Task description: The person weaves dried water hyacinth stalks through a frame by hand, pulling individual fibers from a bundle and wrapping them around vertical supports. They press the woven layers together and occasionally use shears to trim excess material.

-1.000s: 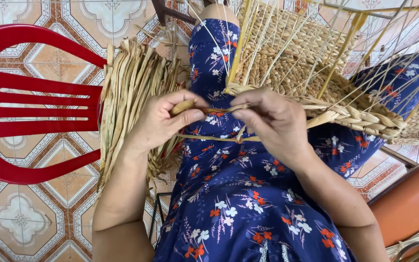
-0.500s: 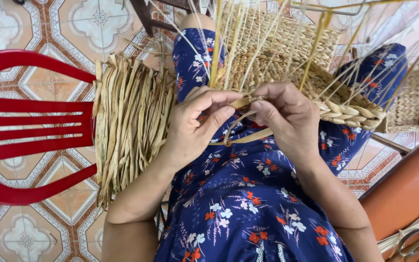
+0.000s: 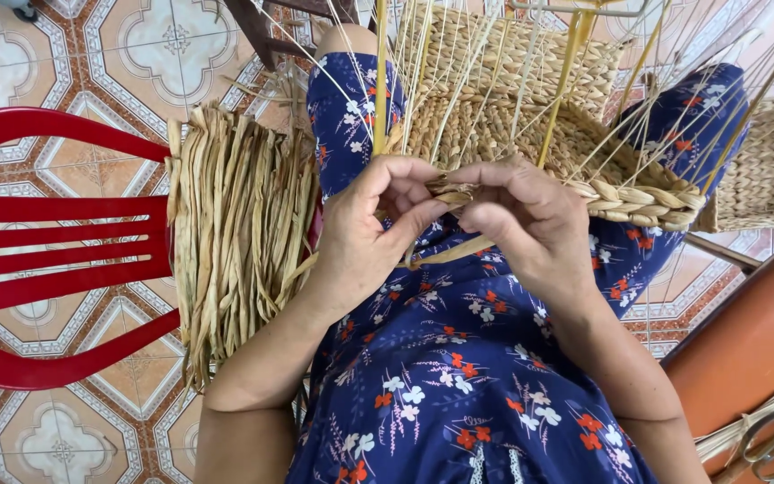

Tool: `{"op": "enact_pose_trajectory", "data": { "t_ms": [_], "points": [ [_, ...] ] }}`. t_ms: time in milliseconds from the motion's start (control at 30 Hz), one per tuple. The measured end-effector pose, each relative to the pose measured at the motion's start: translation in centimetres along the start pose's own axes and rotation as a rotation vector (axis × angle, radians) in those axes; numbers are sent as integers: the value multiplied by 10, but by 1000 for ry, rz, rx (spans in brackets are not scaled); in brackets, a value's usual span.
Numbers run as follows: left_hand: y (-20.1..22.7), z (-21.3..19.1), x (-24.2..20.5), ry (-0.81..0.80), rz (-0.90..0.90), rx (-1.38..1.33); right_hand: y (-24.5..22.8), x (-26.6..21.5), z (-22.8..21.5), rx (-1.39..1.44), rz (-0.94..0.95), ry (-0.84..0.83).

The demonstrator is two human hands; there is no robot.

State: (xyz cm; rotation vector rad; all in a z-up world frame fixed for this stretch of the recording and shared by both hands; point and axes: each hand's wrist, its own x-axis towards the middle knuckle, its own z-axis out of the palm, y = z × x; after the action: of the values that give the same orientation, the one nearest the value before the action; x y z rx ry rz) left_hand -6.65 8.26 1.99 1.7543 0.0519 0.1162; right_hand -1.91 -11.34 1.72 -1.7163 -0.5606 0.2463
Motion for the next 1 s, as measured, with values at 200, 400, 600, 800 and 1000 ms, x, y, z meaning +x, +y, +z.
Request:
{"op": "enact_pose_trajectory", "data": {
  "t_ms": [200, 400, 600, 800, 1000],
  "points": [
    [22, -1, 11, 73, 512, 481, 9, -2, 6, 154, 126, 98],
    [-19, -1, 3, -174, 260, 205, -2, -5, -19, -1, 53, 169],
    [-5, -71, 16, 396, 309, -34, 0, -30, -68, -124, 52, 552],
    [60, -16, 6, -45, 507, 382, 14, -22, -53, -547, 86, 349],
    [-3, 68, 29, -321, 417, 267, 32, -40, -56, -412, 24, 389]
  ]
}}
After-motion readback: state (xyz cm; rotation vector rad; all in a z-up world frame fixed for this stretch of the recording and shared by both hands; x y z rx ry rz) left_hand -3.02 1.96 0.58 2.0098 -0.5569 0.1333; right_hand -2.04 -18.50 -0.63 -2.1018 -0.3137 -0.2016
